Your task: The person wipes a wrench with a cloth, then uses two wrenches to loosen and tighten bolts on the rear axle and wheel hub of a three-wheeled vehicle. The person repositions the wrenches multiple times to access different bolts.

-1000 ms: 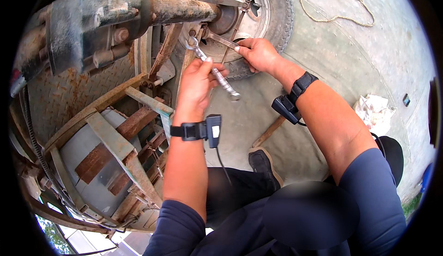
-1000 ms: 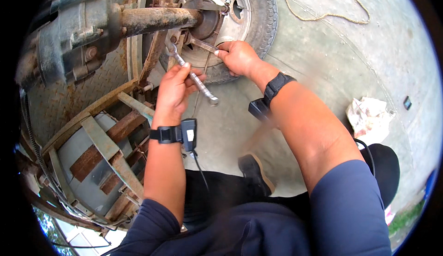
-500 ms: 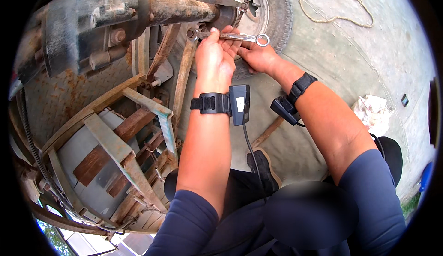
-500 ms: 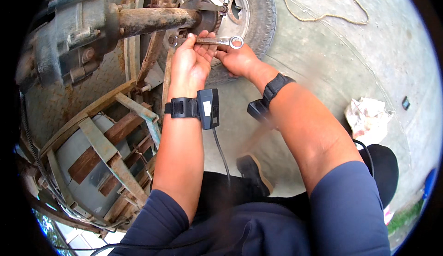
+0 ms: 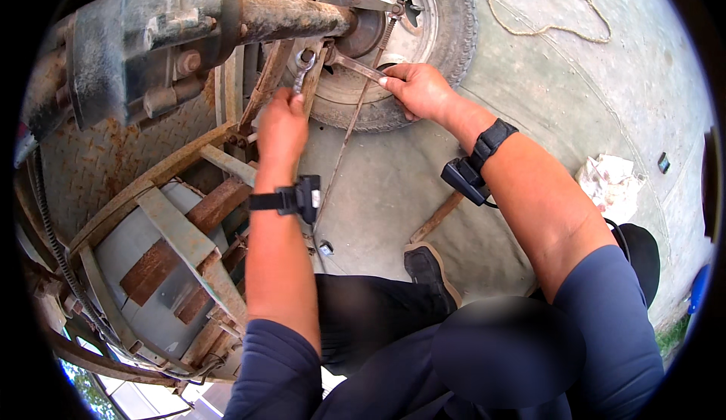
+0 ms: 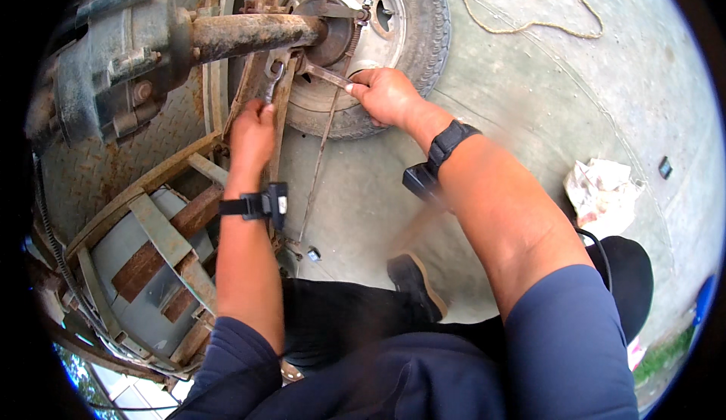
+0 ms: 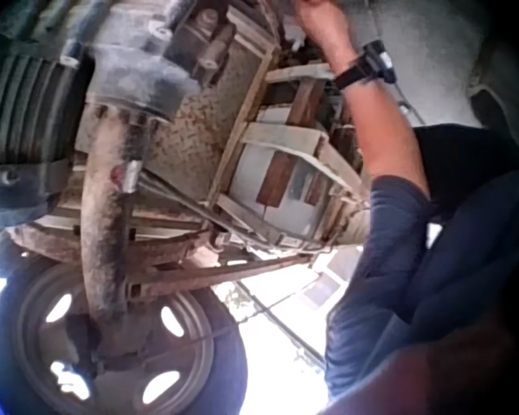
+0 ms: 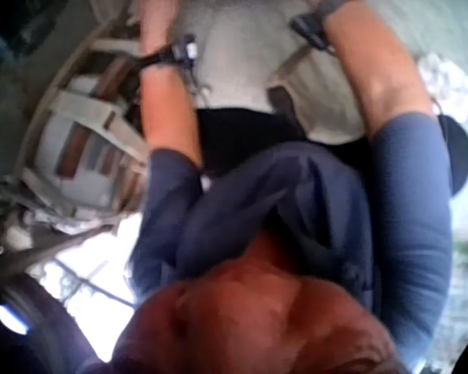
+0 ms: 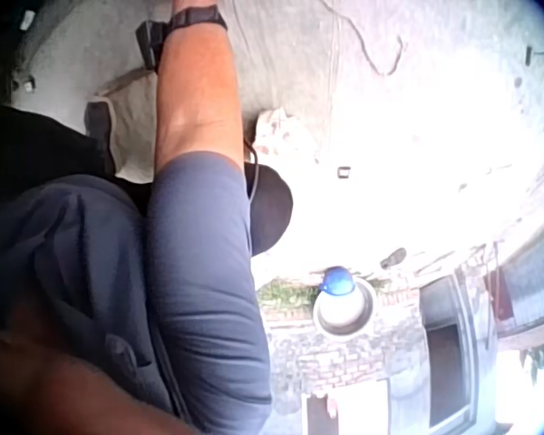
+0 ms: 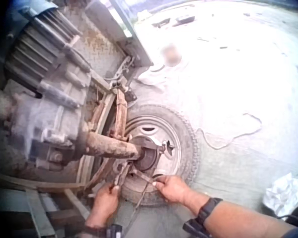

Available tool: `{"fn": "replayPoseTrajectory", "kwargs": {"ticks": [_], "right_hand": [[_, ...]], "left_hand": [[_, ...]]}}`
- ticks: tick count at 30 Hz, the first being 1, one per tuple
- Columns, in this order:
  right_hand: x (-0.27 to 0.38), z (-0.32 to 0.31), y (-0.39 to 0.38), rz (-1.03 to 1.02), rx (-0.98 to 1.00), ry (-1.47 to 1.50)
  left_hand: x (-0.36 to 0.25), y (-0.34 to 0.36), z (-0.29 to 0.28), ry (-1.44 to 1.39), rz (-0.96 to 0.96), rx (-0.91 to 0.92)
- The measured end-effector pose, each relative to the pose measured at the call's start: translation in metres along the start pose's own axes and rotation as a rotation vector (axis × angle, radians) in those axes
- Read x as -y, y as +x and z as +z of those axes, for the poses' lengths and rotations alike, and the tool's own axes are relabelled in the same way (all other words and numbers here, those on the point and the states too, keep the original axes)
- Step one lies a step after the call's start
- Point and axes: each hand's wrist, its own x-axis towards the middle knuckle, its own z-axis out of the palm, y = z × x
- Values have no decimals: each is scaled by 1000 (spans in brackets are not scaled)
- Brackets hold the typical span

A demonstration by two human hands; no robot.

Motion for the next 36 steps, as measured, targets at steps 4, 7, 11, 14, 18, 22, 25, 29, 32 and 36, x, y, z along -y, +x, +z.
{"fn": "replayPoseTrajectory", "kwargs": {"ticks": [4, 7, 11, 14, 18, 22, 25, 29, 32, 36], "right_hand": [[-1, 1, 1, -12, 3, -16], [0, 0, 1, -13, -2, -23], [5, 1, -2, 1, -20, -30], [4, 1, -3, 7, -33, -31], [5, 3, -3, -28, -25, -31], [-39, 8, 28, -338, -207, -170], [-10, -2, 8, 10, 48, 90], [7, 0, 0, 81, -38, -39], [8, -1, -1, 12, 0, -51], [1, 2, 3, -35, -14, -90]], "left_hand": [[10, 14, -18, 126, 95, -53], [14, 7, -17, 61, 27, 22], [0, -19, -1, -772, -346, 207], [-39, -37, 10, -1207, -494, 327], [-71, -38, 25, -1574, -541, 280], [-96, -17, 33, -1735, -594, 215], [-102, -9, 36, -1788, -625, 208], [-119, 3, 36, -1904, -651, 144], [-123, 10, 35, -1989, -637, 135], [-109, 11, 40, -1918, -618, 136]]}}
